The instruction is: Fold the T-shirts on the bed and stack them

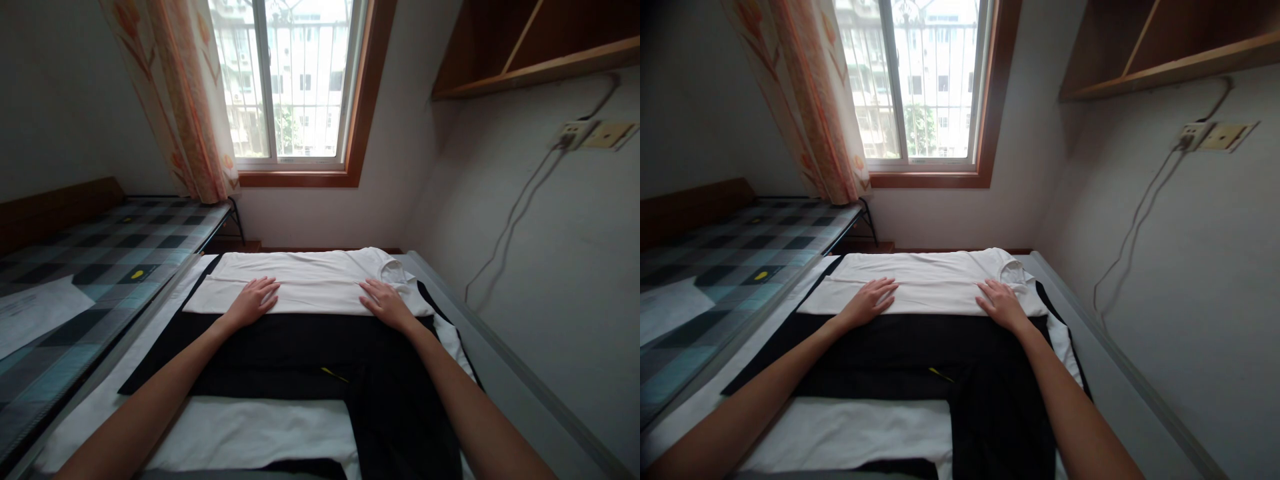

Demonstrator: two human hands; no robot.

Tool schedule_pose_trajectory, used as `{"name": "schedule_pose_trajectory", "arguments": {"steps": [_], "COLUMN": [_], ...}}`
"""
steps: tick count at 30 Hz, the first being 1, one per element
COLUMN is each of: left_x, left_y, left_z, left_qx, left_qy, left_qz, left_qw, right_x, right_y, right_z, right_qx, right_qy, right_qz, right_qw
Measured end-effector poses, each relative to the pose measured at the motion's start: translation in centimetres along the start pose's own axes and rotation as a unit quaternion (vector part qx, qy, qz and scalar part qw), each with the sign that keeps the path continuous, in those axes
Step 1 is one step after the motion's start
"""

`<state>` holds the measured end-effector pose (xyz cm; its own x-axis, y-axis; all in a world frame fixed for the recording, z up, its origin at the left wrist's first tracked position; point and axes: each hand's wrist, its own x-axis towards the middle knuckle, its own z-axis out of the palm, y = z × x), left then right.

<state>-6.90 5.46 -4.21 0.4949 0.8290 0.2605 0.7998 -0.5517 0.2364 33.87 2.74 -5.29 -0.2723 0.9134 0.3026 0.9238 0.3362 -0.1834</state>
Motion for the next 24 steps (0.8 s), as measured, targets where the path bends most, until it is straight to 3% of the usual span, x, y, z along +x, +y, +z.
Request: {"name": "schedule_pose_trajectory", "arguments": {"steps": [24], "left_x": [0.02], "left_y": [-0.02], "left_z": [0.04], "left_qx": [0.000], "left_qy": [0.001], "left_qz": [0.001], "left_qw": [1.000], "right_x": [0.04], "right_y": [-0.16], "right_z": [-0.17], "right_qx": [0.002], "right_qy": [-0.003], "right_qz": [0.005], "right_qw": [1.000]}}
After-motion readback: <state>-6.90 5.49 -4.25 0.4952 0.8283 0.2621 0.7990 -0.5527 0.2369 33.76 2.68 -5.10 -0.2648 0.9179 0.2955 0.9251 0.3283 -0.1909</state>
